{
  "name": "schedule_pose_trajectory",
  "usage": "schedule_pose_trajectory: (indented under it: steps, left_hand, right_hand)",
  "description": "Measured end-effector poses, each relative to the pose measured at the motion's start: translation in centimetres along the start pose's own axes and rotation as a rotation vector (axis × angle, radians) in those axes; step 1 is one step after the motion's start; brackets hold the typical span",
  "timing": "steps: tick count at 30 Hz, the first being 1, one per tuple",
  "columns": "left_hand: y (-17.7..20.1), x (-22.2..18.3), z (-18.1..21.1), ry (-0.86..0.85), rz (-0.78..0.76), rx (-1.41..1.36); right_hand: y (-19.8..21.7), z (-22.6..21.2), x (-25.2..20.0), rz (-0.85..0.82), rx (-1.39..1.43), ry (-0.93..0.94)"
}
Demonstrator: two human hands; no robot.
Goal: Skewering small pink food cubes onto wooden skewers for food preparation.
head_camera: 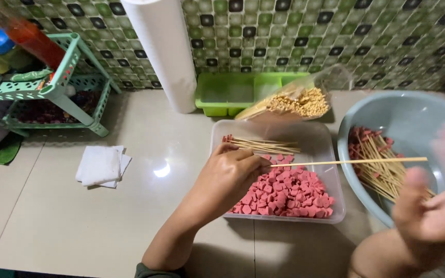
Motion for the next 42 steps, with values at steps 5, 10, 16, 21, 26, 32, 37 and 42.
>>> schedule_pose_trajectory:
  steps: [5, 10, 16, 21, 26, 32, 37, 42]
  left_hand:
    - [-0.2, 0.8, 0.4, -0.008, -0.056, -0.052]
    - [-0.9, 1.0, -1.9, 0.003, -0.065, -0.058]
    - [-8.7, 1.3, -14.0, 0.43, -0.611, -0.109]
    - [-9.4, 1.8, -13.2, 0.475, -0.795, -0.111]
    - [-12.1, 1.3, -14.2, 0.546, -0.858, -0.009]
    - [-9.1, 1.9, -12.4, 0.457, -0.75, -0.195]
    - [-1.6, 2.9, -7.1, 0.044, -0.307, -0.863]
    - [-1.8, 1.8, -5.0, 0.173, 0.161, -1.186]
  right_hand:
    - [-1.0, -0.8, 1.3, -0.658, -0.18, 0.276]
    - [0.9, 0.7, 1.0, -0.788, -0.114, 0.079]
    - [2.4, 1.6, 0.4, -0.701, -0.182, -0.089]
    - [2.4, 2.4, -0.2, -0.744, -0.144, -0.04]
    - [2.1, 2.1, 0.0, -0.781, -0.155, 0.056]
    - [2.2, 2.4, -0.6, -0.821, -0.172, 0.027]
    - [1.6, 1.0, 0.2, -0.803, -0.179, 0.031]
    - [0.4, -1.5, 1.5, -0.597, -0.081, 0.028]
Point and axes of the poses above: each hand's wrist, its own x-axis towards the middle knuckle, its own y-axis out of the back of the hand, z = x × y, the point moved 1 cm from there along x, towards the middle knuckle, and after that the axes turned 2 degrees about x, right-handed, at the moved point
